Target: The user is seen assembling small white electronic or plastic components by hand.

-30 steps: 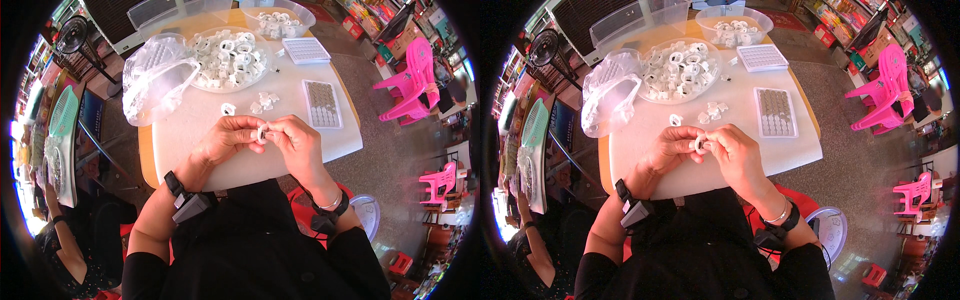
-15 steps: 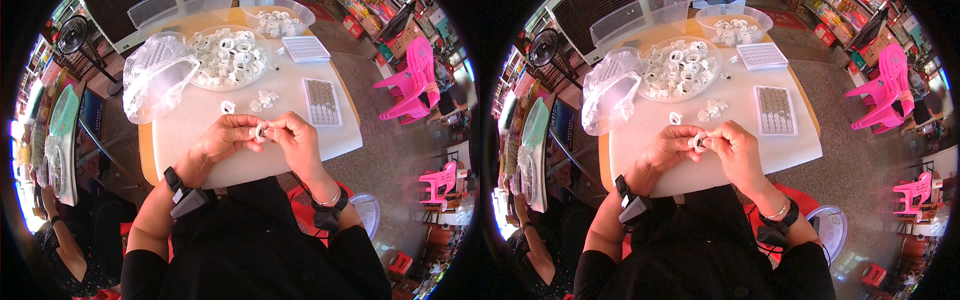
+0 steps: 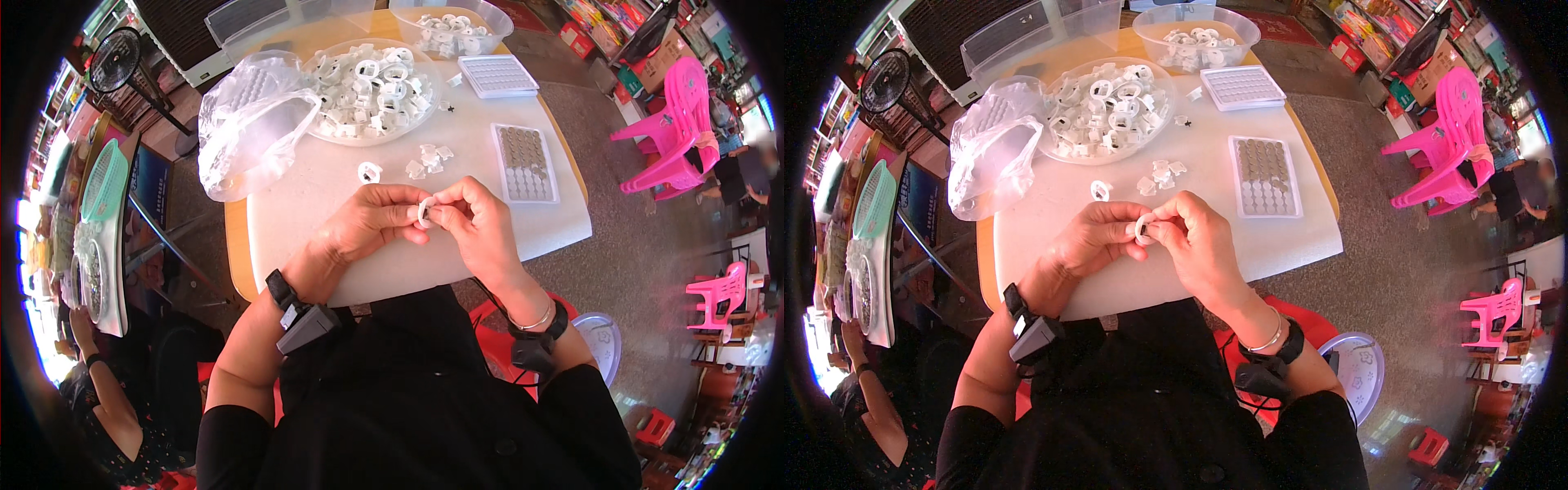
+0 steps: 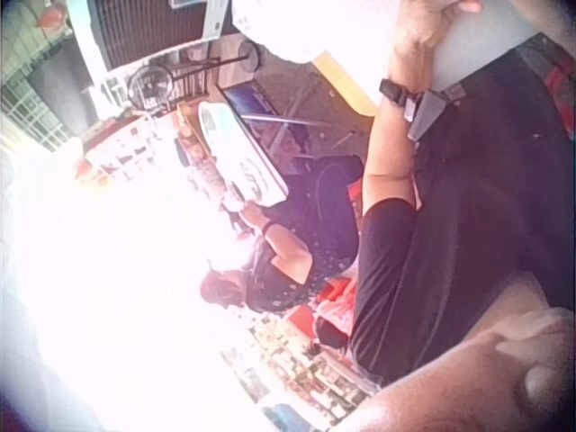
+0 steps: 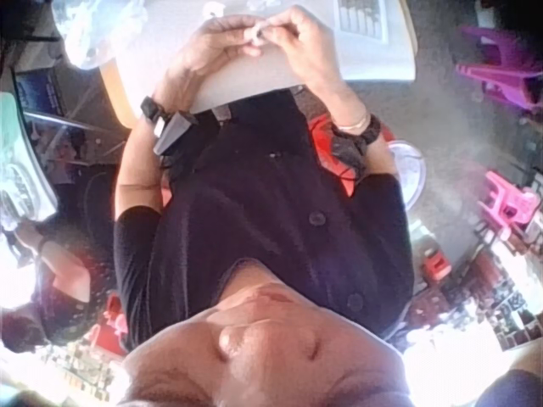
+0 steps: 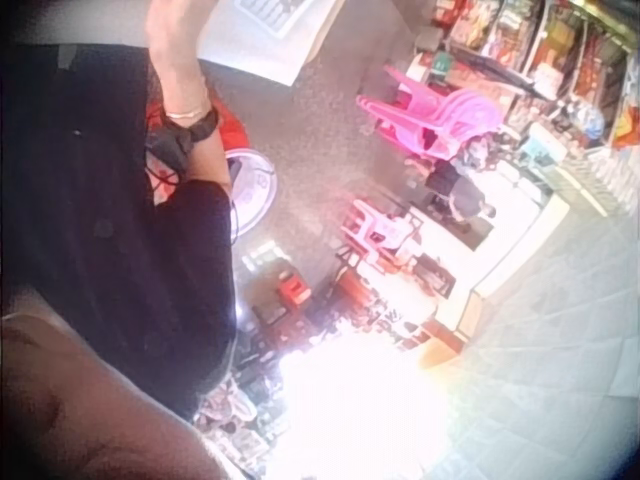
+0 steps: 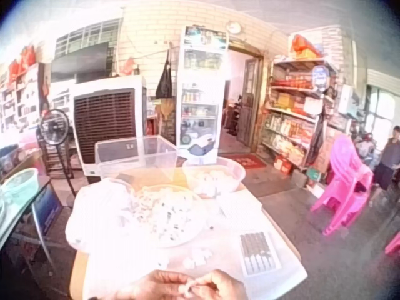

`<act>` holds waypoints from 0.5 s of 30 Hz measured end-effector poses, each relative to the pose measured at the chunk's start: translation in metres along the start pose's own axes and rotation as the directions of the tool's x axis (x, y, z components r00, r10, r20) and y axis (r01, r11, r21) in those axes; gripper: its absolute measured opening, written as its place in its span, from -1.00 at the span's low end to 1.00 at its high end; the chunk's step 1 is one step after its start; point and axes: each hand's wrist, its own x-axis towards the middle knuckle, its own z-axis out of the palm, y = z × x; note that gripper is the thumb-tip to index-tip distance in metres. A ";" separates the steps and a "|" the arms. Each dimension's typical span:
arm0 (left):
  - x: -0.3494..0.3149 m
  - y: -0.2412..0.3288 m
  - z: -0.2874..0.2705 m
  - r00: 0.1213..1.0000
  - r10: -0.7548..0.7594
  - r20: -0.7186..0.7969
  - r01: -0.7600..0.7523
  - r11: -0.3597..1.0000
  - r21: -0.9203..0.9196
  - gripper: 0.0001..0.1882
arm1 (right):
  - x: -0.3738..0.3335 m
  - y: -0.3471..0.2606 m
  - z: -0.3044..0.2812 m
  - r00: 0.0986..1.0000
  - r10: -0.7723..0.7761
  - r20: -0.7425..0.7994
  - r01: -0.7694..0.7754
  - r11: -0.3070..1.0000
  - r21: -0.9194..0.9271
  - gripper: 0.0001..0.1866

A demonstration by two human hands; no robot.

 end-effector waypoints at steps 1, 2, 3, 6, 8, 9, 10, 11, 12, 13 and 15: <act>0.000 0.000 0.000 1.000 0.005 -0.017 -0.005 1.000 -0.005 -0.71 | 0.000 0.000 -0.001 1.000 0.001 -0.001 -0.001 1.000 0.001 -0.96; 0.000 0.000 0.000 1.000 0.004 -0.016 -0.004 1.000 -0.005 -0.71 | 0.001 -0.001 -0.001 1.000 0.017 0.013 -0.017 0.998 0.056 -0.96; 0.000 0.000 -0.002 1.000 0.012 -0.003 -0.012 1.000 -0.026 -0.71 | 0.002 -0.002 -0.002 0.999 0.030 0.028 -0.033 0.993 0.112 -0.96; 0.000 0.000 -0.005 0.999 0.025 0.022 -0.023 0.998 -0.061 -0.71 | 0.003 -0.009 -0.007 0.994 0.063 0.084 -0.075 0.987 0.141 -0.95; 0.000 -0.001 -0.006 0.999 0.026 0.036 -0.023 0.997 -0.076 -0.71 | 0.001 -0.006 -0.006 0.995 0.046 0.091 -0.059 0.988 0.141 -0.94; -0.001 -0.001 -0.006 0.999 0.031 0.033 -0.028 0.996 -0.088 -0.70 | 0.000 -0.005 -0.005 0.994 0.030 0.102 -0.044 0.989 0.141 -0.93; -0.001 -0.001 -0.006 0.999 0.035 0.030 -0.032 0.994 -0.101 -0.70 | -0.001 -0.005 -0.006 0.994 0.032 0.103 -0.046 0.989 0.141 -0.93; -0.002 -0.002 -0.006 0.999 0.034 0.029 -0.031 0.994 -0.103 -0.70 | -0.001 -0.006 -0.007 0.993 0.050 0.109 -0.064 0.989 0.135 -0.93; -0.002 -0.002 -0.006 0.999 0.032 0.040 -0.028 0.994 -0.104 -0.71 | -0.001 -0.006 -0.007 0.991 0.067 0.115 -0.082 0.989 0.127 -0.93; -0.001 -0.002 -0.006 0.998 0.030 0.051 -0.025 0.994 -0.105 -0.71 | 0.000 -0.006 -0.008 0.991 0.069 0.115 -0.084 0.988 0.127 -0.93; -0.002 0.000 -0.002 0.999 0.018 0.045 -0.015 0.997 -0.069 -0.71 | 0.002 -0.005 -0.010 0.979 0.107 0.174 -0.154 0.944 0.290 -0.94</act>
